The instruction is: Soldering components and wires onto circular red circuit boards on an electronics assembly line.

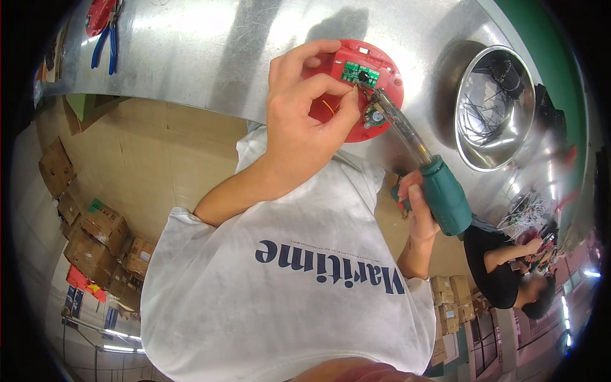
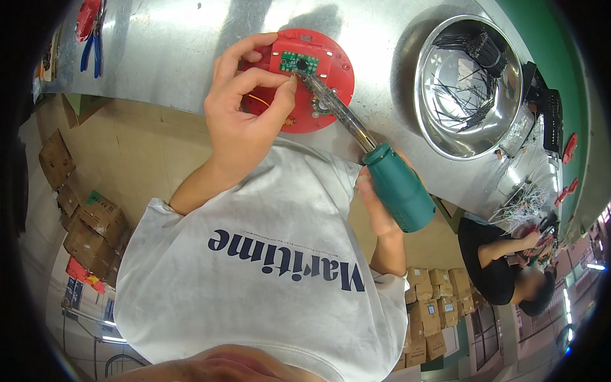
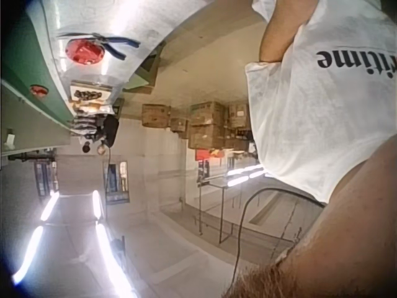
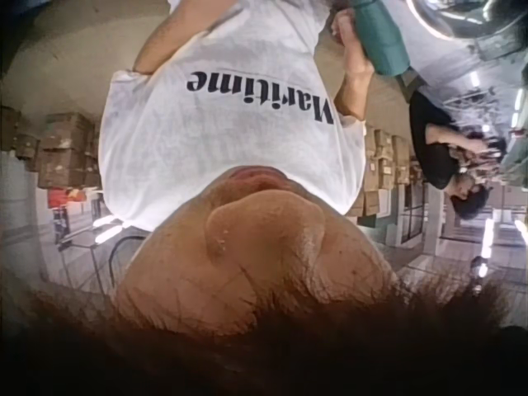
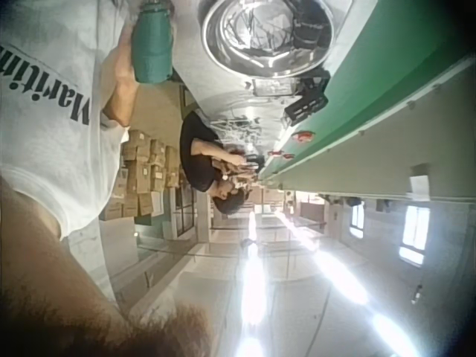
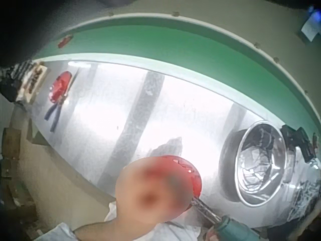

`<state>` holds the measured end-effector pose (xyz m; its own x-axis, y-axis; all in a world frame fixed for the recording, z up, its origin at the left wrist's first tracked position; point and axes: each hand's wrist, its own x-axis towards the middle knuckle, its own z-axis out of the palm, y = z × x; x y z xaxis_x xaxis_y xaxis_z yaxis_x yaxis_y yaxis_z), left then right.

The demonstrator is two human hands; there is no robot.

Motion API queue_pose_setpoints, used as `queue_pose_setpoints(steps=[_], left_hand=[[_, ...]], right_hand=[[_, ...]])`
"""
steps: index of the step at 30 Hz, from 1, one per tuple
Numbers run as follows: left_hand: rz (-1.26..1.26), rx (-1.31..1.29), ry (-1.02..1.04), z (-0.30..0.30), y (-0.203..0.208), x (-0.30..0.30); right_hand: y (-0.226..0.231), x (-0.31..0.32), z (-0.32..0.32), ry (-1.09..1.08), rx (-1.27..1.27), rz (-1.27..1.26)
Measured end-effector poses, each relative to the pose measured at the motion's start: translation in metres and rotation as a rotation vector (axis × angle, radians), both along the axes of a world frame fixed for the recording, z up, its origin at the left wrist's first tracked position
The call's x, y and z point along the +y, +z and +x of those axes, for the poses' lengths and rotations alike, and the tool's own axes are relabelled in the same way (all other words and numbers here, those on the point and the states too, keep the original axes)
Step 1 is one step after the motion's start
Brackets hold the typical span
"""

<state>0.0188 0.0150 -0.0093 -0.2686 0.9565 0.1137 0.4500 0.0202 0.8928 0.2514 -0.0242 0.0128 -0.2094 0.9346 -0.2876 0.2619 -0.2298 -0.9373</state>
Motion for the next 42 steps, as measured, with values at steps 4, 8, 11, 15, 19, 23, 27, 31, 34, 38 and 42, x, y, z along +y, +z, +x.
queue_pose_setpoints(steps=[4, 8, 11, 15, 19, 23, 27, 31, 34, 38, 42], left_hand=[[0.004, -0.011, 0.005, 0.0, 0.001, 0.0], [-0.01, -0.031, 0.009, 0.0, 0.003, 0.002], [-0.011, -0.026, 0.004, 0.0, 0.002, 0.002], [-0.021, -0.029, 0.006, 0.0, 0.002, 0.002], [-0.045, -0.026, 0.004, 0.0, 0.003, 0.001], [-0.044, -0.02, 0.001, -0.001, 0.003, 0.001], [-0.057, -0.051, 0.004, 0.0, 0.005, 0.003], [-0.06, -0.032, -0.01, -0.001, 0.004, 0.002], [-0.088, -0.029, -0.022, -0.002, 0.006, 0.003], [-0.12, -0.057, 0.005, -0.001, 0.007, 0.006], [-0.14, -0.027, -0.022, -0.004, 0.012, 0.008]], right_hand=[[-0.004, 0.002, 0.007, 0.111, -0.265, 0.088], [-0.004, -0.005, 0.009, -0.024, -0.201, 0.048], [-0.002, -0.007, 0.011, 0.069, -0.326, 0.085], [0.01, 0.005, -0.003, 0.055, -0.207, 0.099], [0.012, 0.011, -0.001, 0.072, -0.179, 0.092], [0.003, -0.007, 0.013, -0.108, 0.19, -0.143], [-0.008, -0.018, 0.036, -0.346, 0.489, 0.023], [-0.014, -0.033, 0.057, -0.493, 0.548, 0.131], [-0.022, -0.042, 0.082, -0.54, 0.588, 0.147], [-0.027, -0.037, 0.094, -0.552, 0.706, 0.186], [-0.031, -0.036, 0.096, -0.672, 0.748, 0.162]])
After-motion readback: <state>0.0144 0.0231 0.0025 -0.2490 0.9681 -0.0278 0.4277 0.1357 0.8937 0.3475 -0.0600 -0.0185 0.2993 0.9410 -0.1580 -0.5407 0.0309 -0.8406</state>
